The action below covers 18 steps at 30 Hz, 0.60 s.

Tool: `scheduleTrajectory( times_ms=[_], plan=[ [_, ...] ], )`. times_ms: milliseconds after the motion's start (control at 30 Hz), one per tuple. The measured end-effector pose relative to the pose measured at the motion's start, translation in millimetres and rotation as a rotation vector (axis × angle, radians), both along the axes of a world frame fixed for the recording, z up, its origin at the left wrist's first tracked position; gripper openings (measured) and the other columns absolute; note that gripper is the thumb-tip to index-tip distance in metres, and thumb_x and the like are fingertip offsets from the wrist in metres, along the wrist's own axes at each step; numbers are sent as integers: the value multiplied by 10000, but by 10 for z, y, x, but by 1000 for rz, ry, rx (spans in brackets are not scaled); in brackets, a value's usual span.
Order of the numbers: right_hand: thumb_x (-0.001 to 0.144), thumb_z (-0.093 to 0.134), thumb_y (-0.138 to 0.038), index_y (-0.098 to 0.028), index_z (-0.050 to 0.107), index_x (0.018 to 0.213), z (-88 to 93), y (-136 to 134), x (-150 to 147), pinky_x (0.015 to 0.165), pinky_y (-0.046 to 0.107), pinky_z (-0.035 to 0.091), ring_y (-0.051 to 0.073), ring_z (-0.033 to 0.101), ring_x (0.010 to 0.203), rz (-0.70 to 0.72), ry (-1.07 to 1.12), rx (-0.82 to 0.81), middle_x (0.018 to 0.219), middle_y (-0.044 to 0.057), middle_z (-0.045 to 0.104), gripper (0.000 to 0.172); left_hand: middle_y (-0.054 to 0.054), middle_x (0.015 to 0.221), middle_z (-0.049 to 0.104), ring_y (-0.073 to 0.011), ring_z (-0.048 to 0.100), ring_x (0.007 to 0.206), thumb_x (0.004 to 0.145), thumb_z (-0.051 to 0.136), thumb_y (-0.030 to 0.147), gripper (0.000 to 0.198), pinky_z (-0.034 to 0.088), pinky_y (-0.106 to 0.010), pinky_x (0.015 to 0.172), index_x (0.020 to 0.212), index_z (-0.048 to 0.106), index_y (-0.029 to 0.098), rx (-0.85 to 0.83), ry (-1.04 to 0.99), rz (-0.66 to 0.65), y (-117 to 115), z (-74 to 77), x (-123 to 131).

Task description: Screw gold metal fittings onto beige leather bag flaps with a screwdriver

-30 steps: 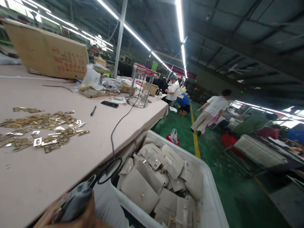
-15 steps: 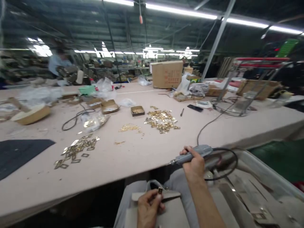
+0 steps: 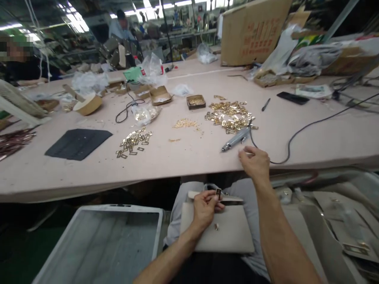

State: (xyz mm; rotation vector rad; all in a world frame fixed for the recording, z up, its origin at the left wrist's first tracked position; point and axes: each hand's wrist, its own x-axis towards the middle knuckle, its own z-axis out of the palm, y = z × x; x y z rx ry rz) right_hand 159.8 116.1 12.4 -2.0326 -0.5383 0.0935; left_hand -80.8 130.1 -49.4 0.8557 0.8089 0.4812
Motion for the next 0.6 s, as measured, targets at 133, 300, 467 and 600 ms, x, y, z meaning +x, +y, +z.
scheduleTrajectory(
  times_ms=[133, 300, 467, 600],
  plan=[
    [838, 736, -502, -167, 730, 1167, -27, -395, -482, 813, 373, 632, 240, 745, 872, 302, 174, 7, 1032, 114, 764, 469, -188, 892, 770, -201, 727, 593, 736, 856, 534, 606, 617, -258, 553, 1055, 671, 54, 4, 13, -12, 53, 18, 68],
    [917, 691, -369, -196, 748, 983, -200, -828, -1043, 761, 314, 584, 186, 694, 813, 541, 219, 7, 899, 61, 745, 193, -151, 946, 781, -238, 763, 745, 770, 831, 501, 520, 663, -310, 669, 1071, 703, 97, 170, 60, -132, -40, 182, 95],
    [954, 651, -290, -195, 708, 849, -365, -1045, -949, 852, 318, 525, 167, 664, 829, 488, -42, 68, 875, 33, 750, 153, -120, 1108, 768, -247, 763, 933, 808, 795, 478, 507, 669, -318, 799, 1185, 699, 153, 452, 198, -189, -251, 177, 236],
    [976, 630, -318, -186, 711, 875, 52, -1380, -775, 799, 313, 537, 169, 676, 803, 433, -100, 198, 871, 50, 756, 185, -103, 1188, 747, -242, 763, 915, 841, 760, 457, 546, 662, -366, 872, 1310, 645, 203, 796, 211, -189, -426, 330, 167]
  ],
)
